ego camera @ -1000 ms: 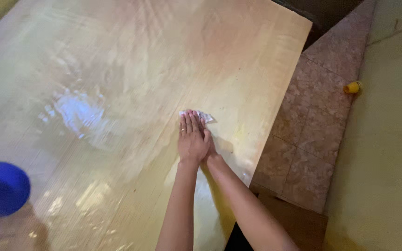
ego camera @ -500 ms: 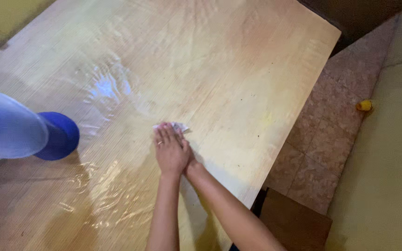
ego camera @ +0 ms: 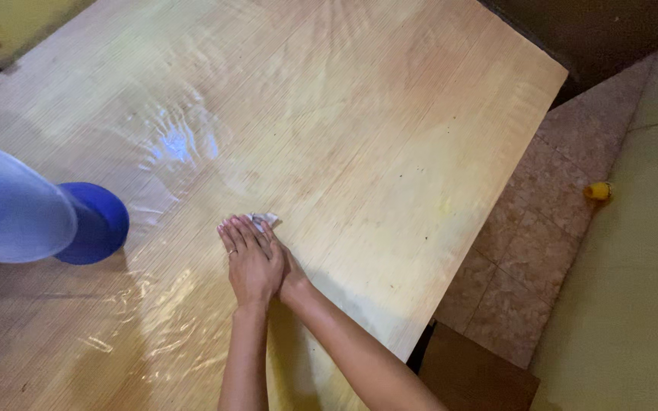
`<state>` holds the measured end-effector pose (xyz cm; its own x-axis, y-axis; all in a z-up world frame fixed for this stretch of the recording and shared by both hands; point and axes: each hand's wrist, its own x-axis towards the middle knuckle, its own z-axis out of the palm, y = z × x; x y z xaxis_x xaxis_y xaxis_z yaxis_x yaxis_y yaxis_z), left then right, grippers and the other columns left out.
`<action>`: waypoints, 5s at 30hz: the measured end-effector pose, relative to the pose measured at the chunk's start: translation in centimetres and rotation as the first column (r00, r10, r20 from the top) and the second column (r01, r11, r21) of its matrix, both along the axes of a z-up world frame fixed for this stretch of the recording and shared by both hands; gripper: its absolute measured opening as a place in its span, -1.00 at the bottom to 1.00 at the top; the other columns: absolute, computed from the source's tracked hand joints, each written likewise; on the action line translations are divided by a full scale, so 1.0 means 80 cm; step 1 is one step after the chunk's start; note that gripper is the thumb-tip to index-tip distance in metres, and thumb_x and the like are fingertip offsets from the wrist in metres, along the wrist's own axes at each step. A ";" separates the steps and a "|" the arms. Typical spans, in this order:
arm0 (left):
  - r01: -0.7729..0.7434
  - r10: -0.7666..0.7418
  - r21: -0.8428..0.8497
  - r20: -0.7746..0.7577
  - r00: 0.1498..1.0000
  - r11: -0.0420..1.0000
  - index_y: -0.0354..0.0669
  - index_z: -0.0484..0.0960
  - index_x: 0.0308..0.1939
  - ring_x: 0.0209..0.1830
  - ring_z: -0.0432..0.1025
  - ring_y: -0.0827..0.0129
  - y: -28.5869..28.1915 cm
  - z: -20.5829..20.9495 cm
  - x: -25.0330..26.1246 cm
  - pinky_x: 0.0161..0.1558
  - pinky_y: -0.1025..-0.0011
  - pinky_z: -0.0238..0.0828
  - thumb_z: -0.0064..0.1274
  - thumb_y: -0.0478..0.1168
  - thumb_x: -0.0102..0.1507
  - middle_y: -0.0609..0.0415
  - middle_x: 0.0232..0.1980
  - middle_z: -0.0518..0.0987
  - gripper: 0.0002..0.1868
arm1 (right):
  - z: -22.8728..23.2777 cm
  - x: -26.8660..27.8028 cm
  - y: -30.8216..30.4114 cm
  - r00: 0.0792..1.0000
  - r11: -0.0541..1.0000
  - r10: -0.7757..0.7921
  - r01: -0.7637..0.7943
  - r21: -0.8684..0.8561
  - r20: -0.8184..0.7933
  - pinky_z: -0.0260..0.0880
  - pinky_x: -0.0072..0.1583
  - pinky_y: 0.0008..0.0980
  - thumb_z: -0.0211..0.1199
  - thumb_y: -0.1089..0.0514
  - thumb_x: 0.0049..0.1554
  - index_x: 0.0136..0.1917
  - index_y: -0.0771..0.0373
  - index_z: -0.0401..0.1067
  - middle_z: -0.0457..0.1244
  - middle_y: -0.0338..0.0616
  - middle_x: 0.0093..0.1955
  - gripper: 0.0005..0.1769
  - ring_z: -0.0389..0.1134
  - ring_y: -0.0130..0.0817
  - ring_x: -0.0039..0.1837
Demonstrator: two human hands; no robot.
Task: The person wipes the surface of a light-colored wooden table using a white cloth, cleaning across the plastic covering and moving a blue plastic container.
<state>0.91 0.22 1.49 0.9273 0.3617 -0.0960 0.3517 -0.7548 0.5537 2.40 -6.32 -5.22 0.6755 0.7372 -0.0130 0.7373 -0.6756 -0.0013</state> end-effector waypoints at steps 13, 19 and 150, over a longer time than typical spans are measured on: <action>0.033 -0.034 0.027 0.015 0.999 0.999 -0.57 -0.01 0.53 0.67 -0.30 -0.23 -0.056 -0.010 0.161 0.59 0.10 -0.33 -0.30 0.13 0.37 -0.47 0.61 -0.05 -0.12 | -0.020 0.165 -0.060 0.999 0.999 -0.036 0.037 -0.016 0.024 -0.43 0.64 -0.12 -0.23 -0.22 0.30 0.69 0.10 -0.21 -0.33 -0.13 0.75 -0.20 -0.39 -0.23 0.72; 0.027 -0.022 -0.054 0.093 0.995 0.998 -0.58 0.01 0.53 0.68 -0.27 -0.21 -0.117 -0.013 0.273 0.59 0.09 -0.34 -0.35 0.11 0.41 -0.45 0.62 -0.02 -0.16 | -0.028 0.282 -0.115 0.994 0.995 -0.088 0.091 -0.038 0.062 -0.42 0.63 -0.13 -0.25 -0.25 0.30 0.68 0.07 -0.21 -0.33 -0.17 0.75 -0.20 -0.39 -0.27 0.72; 0.112 -0.112 -0.007 0.030 0.993 0.994 -0.42 0.07 0.55 0.67 -0.17 -0.08 -0.100 -0.015 0.003 0.59 0.16 -0.34 -0.47 0.12 0.44 -0.30 0.61 0.06 -0.23 | 0.044 -0.002 -0.107 0.996 0.993 -0.060 0.066 -0.098 0.066 -0.46 0.65 -0.14 -0.13 -0.17 0.30 0.70 0.24 -0.26 -0.35 0.00 0.76 -0.14 -0.37 -0.11 0.74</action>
